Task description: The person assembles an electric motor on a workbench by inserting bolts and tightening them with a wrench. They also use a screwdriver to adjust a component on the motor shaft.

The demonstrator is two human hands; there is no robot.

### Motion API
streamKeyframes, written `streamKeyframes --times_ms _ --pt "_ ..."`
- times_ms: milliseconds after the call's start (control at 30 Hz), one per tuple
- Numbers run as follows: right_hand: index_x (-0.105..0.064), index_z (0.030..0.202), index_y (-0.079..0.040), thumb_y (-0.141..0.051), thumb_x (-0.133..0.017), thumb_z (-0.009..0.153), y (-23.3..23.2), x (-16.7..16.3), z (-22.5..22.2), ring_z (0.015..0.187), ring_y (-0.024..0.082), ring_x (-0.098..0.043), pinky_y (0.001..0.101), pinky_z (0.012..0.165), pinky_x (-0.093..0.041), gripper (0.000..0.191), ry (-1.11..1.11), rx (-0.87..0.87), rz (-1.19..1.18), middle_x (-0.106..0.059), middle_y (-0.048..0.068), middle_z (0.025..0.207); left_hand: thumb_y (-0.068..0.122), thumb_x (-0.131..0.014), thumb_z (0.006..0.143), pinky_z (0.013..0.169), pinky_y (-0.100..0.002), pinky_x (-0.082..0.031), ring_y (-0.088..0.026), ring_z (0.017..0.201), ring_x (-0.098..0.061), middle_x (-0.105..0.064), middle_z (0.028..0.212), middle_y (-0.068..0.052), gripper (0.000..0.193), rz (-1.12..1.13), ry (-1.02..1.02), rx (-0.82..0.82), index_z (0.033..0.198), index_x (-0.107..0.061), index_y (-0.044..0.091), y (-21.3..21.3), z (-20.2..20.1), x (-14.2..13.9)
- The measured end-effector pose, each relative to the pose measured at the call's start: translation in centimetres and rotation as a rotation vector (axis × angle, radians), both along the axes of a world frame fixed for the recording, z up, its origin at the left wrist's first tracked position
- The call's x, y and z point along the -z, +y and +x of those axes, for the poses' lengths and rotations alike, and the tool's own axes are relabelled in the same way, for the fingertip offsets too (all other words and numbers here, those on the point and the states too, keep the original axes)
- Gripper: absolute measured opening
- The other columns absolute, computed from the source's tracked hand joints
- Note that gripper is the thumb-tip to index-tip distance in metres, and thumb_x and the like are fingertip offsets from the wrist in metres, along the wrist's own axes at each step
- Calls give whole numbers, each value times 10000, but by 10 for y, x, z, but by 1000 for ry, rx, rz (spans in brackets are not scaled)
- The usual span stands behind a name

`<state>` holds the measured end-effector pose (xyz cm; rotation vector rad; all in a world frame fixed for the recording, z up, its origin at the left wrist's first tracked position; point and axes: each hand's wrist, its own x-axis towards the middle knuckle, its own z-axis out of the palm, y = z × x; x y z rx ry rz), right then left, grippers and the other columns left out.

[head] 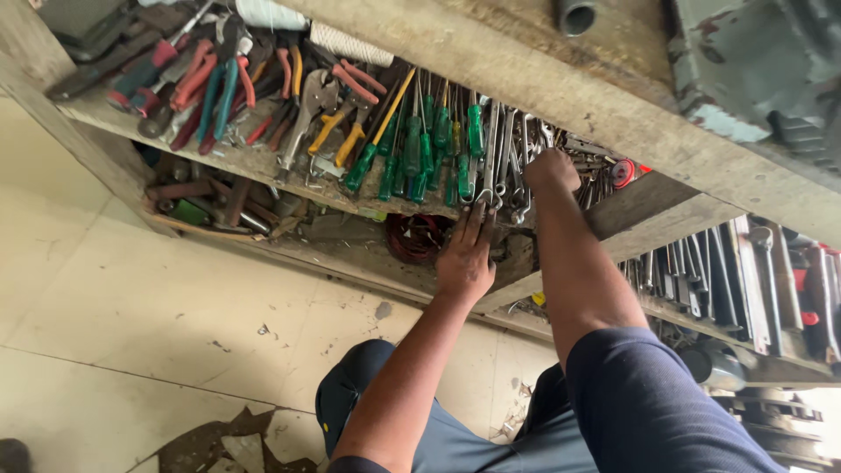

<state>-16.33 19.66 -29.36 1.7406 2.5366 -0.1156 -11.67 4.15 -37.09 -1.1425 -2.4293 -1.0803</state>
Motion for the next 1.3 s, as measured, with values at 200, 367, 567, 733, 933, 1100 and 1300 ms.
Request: streamKeyframes --times_ms 200,367,567,733,933,1100,1300 --pt "-664 1240 -28 -331 -531 1127 2 7 28 1147 408 -660 497 999 -520 350 451 -360 279 -694 233 1222 217 -811 763 1093 -404 -493 -342 1455 -433 -367 1630 -116 889 97 11 38 1554 -418 122 4 7 -16" --pt "-655 1149 32 -125 -632 925 2 28 106 926 257 -642 348 831 -507 274 1183 -572 -374 -698 138 1002 220 -847 698 1095 -424 -459 -374 1446 -411 -348 1618 -139 953 13 -40 83 1535 -404 115 14 18 -28" --pt "-656 1094 15 -101 -644 888 13 8 200 647 151 -589 299 562 -474 237 1282 -555 -1052 -648 69 785 235 -855 697 1065 -433 -442 -413 1402 -411 -340 1584 -181 929 -44 -138 162 1504 -410 116 29 39 -40" --pt "-640 1046 -13 12 -726 806 9 -62 269 678 126 -550 281 564 -423 256 1275 -538 -1197 -640 60 827 262 -781 841 955 -379 -537 -283 1140 -660 -670 1287 -125 554 -79 -677 354 1352 -616 128 17 67 -112" --pt "-636 1066 4 -1 -742 802 1 -222 368 847 269 -643 384 716 -513 285 1278 -1047 -487 -664 127 954 130 -715 920 799 -286 -555 -117 883 -675 -704 965 -49 363 329 -1314 660 1266 -650 39 -34 155 -270" --pt "-659 969 -79 -125 -746 816 29 -362 364 733 346 -645 440 620 -519 182 799 -1154 -67 -646 116 771 108 -752 900 697 -272 -567 -106 781 -694 -736 929 -41 266 224 -522 316 1156 -680 90 -19 174 -392" --pt "-695 1047 -139 -262 -646 907 38 -453 314 625 345 -687 489 533 -528 192 276 -1120 -106 -701 111 741 94 -771 884 816 -354 -514 -256 1056 -591 -575 1238 -118 432 326 -104 51 1288 -621 76 -4 124 -455"
